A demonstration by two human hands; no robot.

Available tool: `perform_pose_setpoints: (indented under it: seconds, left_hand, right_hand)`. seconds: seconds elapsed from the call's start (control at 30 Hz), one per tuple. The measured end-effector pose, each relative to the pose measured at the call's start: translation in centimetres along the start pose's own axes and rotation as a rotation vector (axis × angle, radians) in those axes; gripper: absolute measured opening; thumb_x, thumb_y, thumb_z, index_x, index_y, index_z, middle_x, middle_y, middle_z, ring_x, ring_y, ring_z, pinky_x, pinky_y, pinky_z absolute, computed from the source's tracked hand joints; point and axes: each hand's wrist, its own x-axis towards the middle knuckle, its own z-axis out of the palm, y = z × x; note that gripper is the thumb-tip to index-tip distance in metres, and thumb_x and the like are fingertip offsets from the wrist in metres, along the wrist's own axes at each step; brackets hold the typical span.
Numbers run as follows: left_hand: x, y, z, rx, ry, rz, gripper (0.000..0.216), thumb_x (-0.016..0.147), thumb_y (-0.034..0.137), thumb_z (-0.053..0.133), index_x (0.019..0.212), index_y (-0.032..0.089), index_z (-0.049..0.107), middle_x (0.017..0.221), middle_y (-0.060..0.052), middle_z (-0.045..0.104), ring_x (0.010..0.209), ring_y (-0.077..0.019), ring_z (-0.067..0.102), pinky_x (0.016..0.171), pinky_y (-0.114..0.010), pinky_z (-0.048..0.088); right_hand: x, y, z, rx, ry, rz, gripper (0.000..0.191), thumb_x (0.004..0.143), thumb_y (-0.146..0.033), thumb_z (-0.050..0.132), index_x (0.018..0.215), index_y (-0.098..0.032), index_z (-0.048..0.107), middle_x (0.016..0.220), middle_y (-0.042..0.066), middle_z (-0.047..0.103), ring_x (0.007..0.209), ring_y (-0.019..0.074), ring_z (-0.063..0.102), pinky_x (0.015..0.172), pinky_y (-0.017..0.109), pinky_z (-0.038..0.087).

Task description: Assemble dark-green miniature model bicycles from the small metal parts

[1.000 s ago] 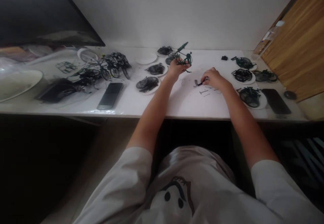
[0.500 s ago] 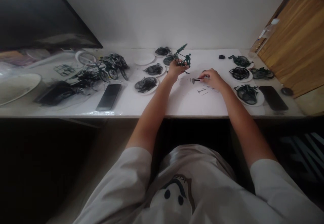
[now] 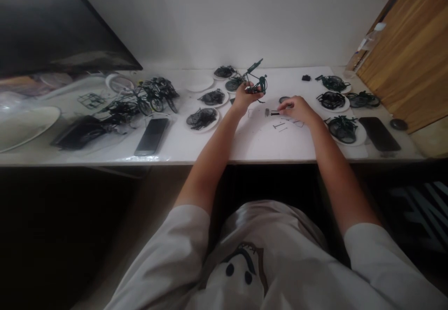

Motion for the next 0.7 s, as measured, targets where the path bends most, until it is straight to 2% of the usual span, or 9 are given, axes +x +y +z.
perform_pose_setpoints:
  seconds: [0.27, 0.47, 0.6, 0.7]
  left_hand:
    - [-0.7, 0.7, 0.6, -0.017, -0.013, -0.011, 0.063, 0.057, 0.0, 0.091, 0.1, 0.026, 0.052, 0.102, -0.002, 0.077, 0.119, -0.0254, 0.078, 0.114, -0.045, 0.056]
    - [-0.6, 0.6, 0.5, -0.008, -0.027, 0.011, 0.064, 0.058, 0.0, 0.092, 0.1, 0.026, 0.051, 0.102, -0.003, 0.077, 0.11, -0.0233, 0.077, 0.11, -0.045, 0.058]
    - [-0.4, 0.3, 0.3, -0.001, -0.033, 0.013, 0.064, 0.058, 0.0, 0.092, 0.1, 0.026, 0.051, 0.102, -0.003, 0.078, 0.111, -0.0234, 0.077, 0.109, -0.044, 0.058]
    - [-0.3, 0.1, 0.2, -0.007, -0.04, 0.023, 0.063, 0.058, 0.001, 0.092, 0.099, 0.026, 0.052, 0.102, -0.003, 0.078, 0.108, -0.0224, 0.077, 0.108, -0.044, 0.059]
  right_hand:
    - [0.0, -0.1, -0.1, 0.007, 0.005, 0.016, 0.015, 0.08, -0.033, 0.096, 0.09, -0.024, 0.091, 0.097, 0.007, 0.09, 0.098, 0.0279, 0.081, 0.11, 0.047, 0.061]
    - [0.1, -0.1, -0.1, 0.07, 0.039, 0.045, 0.024, 0.082, -0.043, 0.096, 0.094, -0.022, 0.09, 0.099, 0.01, 0.089, 0.095, 0.0288, 0.08, 0.102, 0.047, 0.064]
    - [0.0, 0.1, -1.0, -0.033, 0.129, -0.005, 0.023, 0.089, -0.043, 0.09, 0.099, -0.022, 0.091, 0.108, 0.012, 0.089, 0.102, 0.0327, 0.079, 0.108, 0.052, 0.062]
    - [-0.4, 0.4, -1.9, -0.097, 0.153, -0.007, 0.02, 0.091, -0.037, 0.088, 0.101, -0.021, 0.091, 0.11, 0.014, 0.089, 0.104, 0.0341, 0.078, 0.111, 0.054, 0.06]
